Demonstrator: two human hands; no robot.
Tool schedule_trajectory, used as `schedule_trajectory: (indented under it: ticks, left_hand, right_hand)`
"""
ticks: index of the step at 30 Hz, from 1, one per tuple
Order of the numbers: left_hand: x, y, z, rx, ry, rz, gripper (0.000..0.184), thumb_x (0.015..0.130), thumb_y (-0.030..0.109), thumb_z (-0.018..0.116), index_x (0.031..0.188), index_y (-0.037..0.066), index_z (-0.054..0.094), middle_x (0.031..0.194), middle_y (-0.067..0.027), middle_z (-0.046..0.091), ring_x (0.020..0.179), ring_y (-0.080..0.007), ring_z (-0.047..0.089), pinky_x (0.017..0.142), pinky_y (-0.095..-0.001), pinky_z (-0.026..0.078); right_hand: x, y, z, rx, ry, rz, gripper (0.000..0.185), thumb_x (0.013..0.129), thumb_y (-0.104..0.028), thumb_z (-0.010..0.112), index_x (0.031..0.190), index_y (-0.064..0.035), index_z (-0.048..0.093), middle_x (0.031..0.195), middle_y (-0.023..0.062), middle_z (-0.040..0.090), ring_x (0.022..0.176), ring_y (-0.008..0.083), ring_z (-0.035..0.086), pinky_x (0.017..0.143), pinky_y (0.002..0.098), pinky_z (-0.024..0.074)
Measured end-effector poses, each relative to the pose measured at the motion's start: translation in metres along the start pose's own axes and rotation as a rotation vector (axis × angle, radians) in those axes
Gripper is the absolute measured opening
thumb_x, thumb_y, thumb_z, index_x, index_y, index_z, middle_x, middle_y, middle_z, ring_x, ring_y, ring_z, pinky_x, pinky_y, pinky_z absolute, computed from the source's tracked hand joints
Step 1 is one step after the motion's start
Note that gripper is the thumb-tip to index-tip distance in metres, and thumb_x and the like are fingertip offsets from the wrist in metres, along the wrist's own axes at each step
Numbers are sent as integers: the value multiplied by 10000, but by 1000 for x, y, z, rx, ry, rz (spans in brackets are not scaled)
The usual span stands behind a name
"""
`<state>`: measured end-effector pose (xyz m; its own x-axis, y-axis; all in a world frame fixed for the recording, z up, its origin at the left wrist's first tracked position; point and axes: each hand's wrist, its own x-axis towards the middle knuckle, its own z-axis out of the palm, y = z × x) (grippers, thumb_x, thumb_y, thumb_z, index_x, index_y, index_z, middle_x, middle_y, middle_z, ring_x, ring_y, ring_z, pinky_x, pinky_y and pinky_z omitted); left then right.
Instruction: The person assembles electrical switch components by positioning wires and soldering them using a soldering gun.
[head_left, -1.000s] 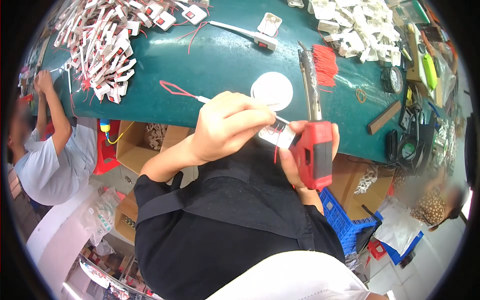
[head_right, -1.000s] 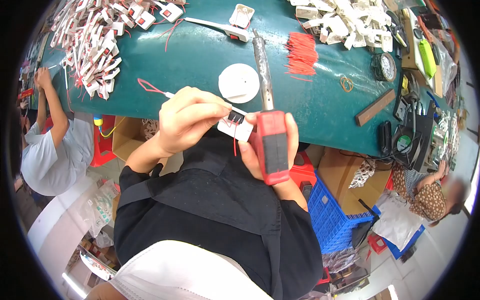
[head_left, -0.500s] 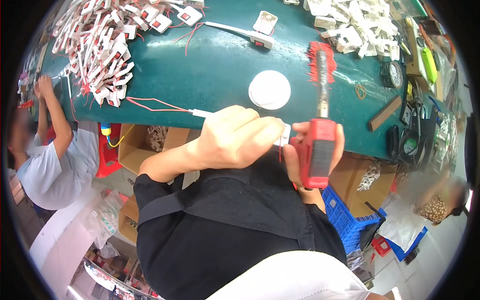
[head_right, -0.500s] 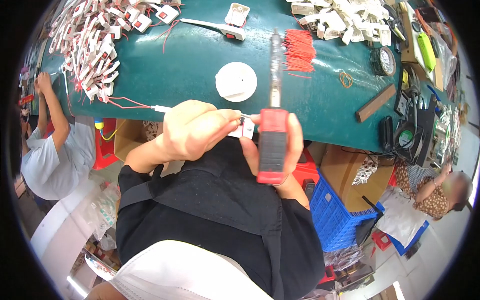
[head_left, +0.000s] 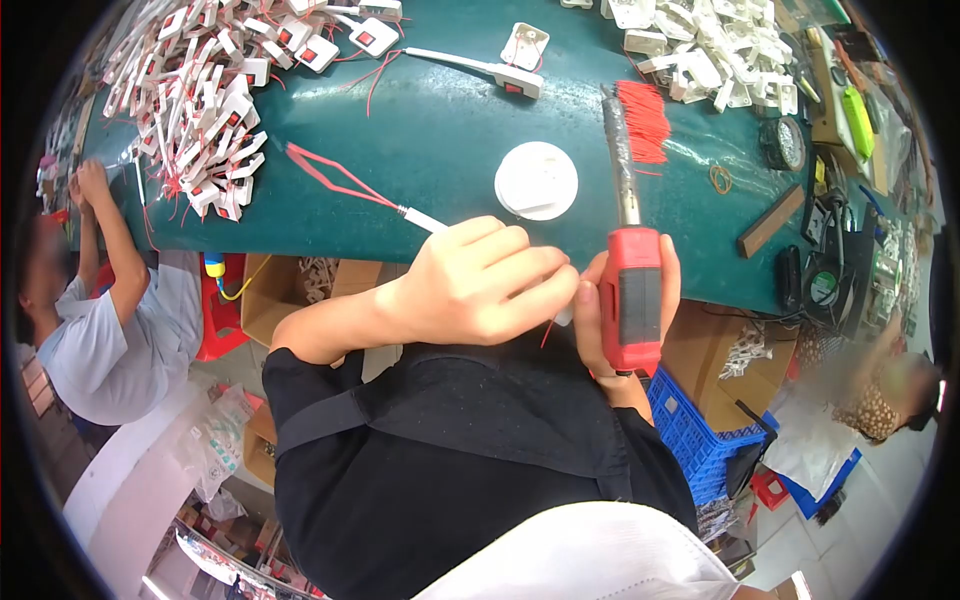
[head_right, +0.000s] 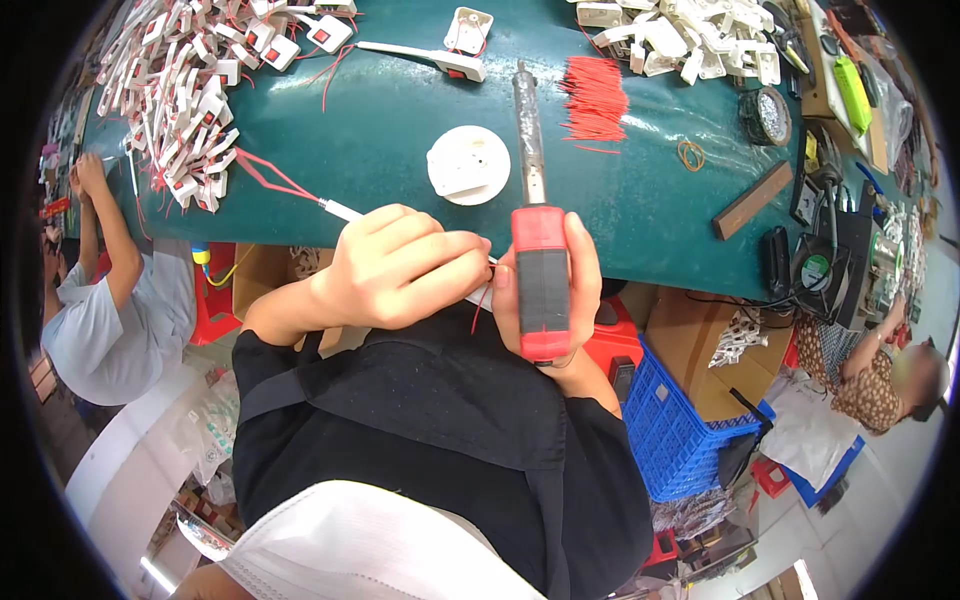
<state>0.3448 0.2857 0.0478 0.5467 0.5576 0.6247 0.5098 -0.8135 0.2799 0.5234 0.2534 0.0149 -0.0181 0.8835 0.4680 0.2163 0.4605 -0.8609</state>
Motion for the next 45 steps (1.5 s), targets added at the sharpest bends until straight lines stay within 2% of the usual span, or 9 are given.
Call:
schedule_trajectory:
  ticks: [7,9,10,11,16,19,22,32,45]
  left_hand:
    - [-4,-4,-2,-139,32,-170,189,638,79,746,792,90,636,834,-24,620,555,-131,545,478,-248,385]
    - [-3,-10,-5,-138,21,-215,176,665,94,748,805,97,642,839,-24,625,600,-142,568,494,-258,390]
    - [-2,-17,-8,-157,-11,-247,174,668,104,750,807,96,644,838,-19,628,617,-143,570,507,-263,393]
    - [-1,-22,-11,-176,-44,-279,174,671,113,752,808,95,647,837,-15,631,634,-144,572,520,-267,395]
    - [-2,-43,-14,-220,-52,-420,109,719,78,710,772,50,619,852,-45,622,656,-174,576,544,-271,435]
    - [2,-50,-16,-349,-80,-607,94,750,89,671,765,31,599,938,-55,640,629,-136,554,551,-246,458]
    - [4,-56,-20,-420,-190,-661,119,759,121,670,773,25,601,986,-55,640,618,-114,535,554,-244,453]
    - [-1,-61,-18,-476,-186,-673,135,779,152,667,779,26,617,1005,-53,632,642,-114,535,584,-244,452]
    - [3,-58,-35,-738,-392,-797,123,739,147,703,740,38,646,1069,-59,569,548,-26,435,533,-193,384]
  right_hand:
    - [6,-2,-3,78,-76,20,713,814,43,600,1384,59,173,845,145,595,680,136,549,644,268,458]
    - [8,-1,-5,147,-59,35,756,811,40,604,1407,13,141,893,159,593,706,143,546,658,273,458]
    - [9,-10,-12,194,-65,227,793,812,33,605,1425,-35,107,939,172,590,740,149,547,677,281,460]
    - [11,-5,-14,160,-53,117,816,810,16,612,1428,-51,84,955,177,591,742,148,542,688,286,465]
    - [13,-5,-26,310,66,233,844,780,-24,636,1421,-40,88,942,175,591,727,160,543,647,291,491]
    - [15,-10,-33,390,111,318,879,744,-74,664,1422,-44,106,925,177,596,699,180,555,617,306,511]
    - [12,-10,-45,512,73,352,866,731,-117,683,1420,-42,164,894,191,601,631,219,587,595,332,522]
    - [6,-13,-57,560,4,422,845,736,-113,658,1410,-18,158,887,211,595,613,242,607,592,344,536]
    - [8,-9,-54,568,-6,422,834,716,-80,632,1390,24,154,892,220,592,651,256,629,630,348,557]
